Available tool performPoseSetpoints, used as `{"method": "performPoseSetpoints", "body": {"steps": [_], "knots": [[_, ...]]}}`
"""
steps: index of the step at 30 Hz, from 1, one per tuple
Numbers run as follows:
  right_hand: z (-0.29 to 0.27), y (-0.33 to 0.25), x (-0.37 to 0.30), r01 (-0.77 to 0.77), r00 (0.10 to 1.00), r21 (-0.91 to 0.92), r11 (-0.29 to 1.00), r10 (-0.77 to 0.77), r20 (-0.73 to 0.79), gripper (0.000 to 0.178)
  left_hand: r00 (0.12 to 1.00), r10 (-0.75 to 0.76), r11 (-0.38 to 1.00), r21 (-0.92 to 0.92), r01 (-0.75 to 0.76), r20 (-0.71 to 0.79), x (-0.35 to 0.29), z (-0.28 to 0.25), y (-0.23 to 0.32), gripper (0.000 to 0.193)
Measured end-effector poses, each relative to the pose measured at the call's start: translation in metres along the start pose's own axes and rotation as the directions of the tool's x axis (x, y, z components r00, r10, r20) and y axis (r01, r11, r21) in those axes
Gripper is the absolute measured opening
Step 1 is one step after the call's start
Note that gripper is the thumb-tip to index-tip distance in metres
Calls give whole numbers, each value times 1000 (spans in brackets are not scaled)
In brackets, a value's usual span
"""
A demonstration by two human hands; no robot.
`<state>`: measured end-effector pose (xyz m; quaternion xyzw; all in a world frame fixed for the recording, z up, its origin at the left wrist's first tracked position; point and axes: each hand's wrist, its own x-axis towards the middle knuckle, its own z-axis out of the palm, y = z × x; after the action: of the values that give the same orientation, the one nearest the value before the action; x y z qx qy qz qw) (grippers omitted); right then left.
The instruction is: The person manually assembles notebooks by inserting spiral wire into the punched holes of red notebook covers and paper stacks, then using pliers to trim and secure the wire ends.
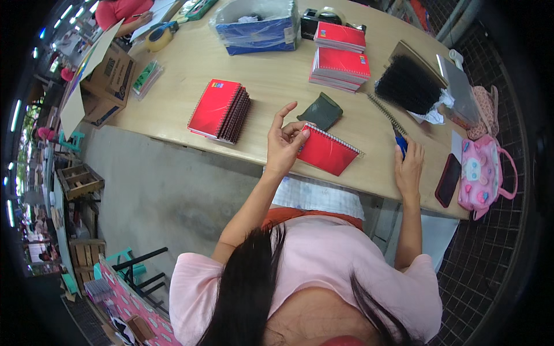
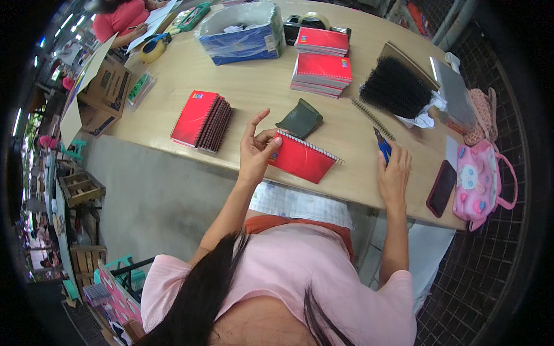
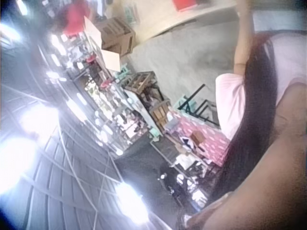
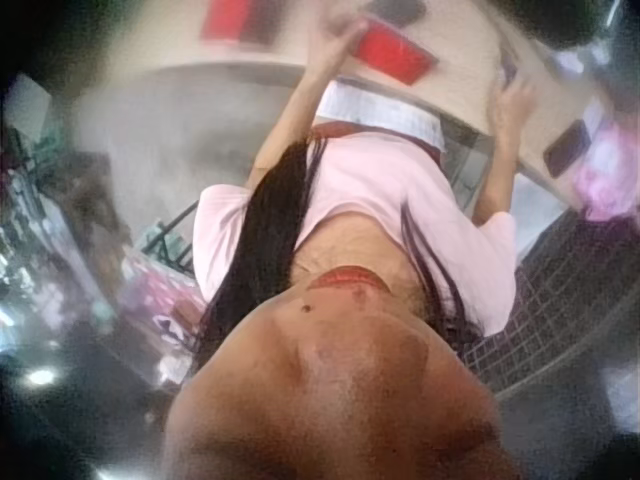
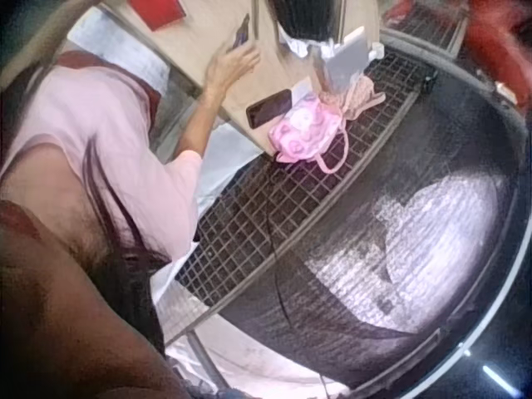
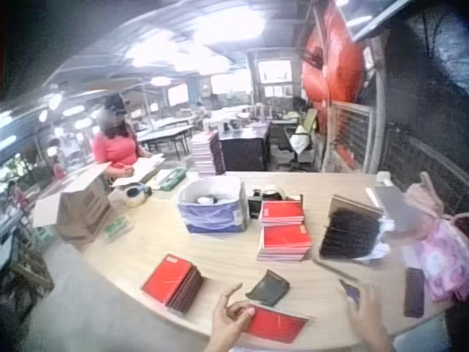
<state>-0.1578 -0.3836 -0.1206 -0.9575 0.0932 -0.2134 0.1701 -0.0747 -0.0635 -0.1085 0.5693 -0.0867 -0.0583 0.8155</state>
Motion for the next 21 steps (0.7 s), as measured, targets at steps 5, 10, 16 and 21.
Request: {"method": "performPoseSetpoints", "body": {"steps": [5, 10, 16, 21], "knots": [[-24, -93, 44, 292, 945, 301, 908, -322, 54, 42, 1000, 7, 1000, 6, -7, 13, -4, -11, 1, 70], [-37, -143, 76, 679, 718, 147, 720, -692, 77, 49, 1000, 14, 1000, -20, -14, 2, -7, -7, 11, 72], [-32, -169, 90, 898, 439, -18, 439, -898, -14, 40, 1000, 6, 1000, 25, -6, -1, -8, -14, 12, 74], [-27, -169, 93, 931, 361, -52, 361, -932, -4, 35, 1000, -7, 1000, 22, 7, 2, -9, -15, 15, 75]]}}
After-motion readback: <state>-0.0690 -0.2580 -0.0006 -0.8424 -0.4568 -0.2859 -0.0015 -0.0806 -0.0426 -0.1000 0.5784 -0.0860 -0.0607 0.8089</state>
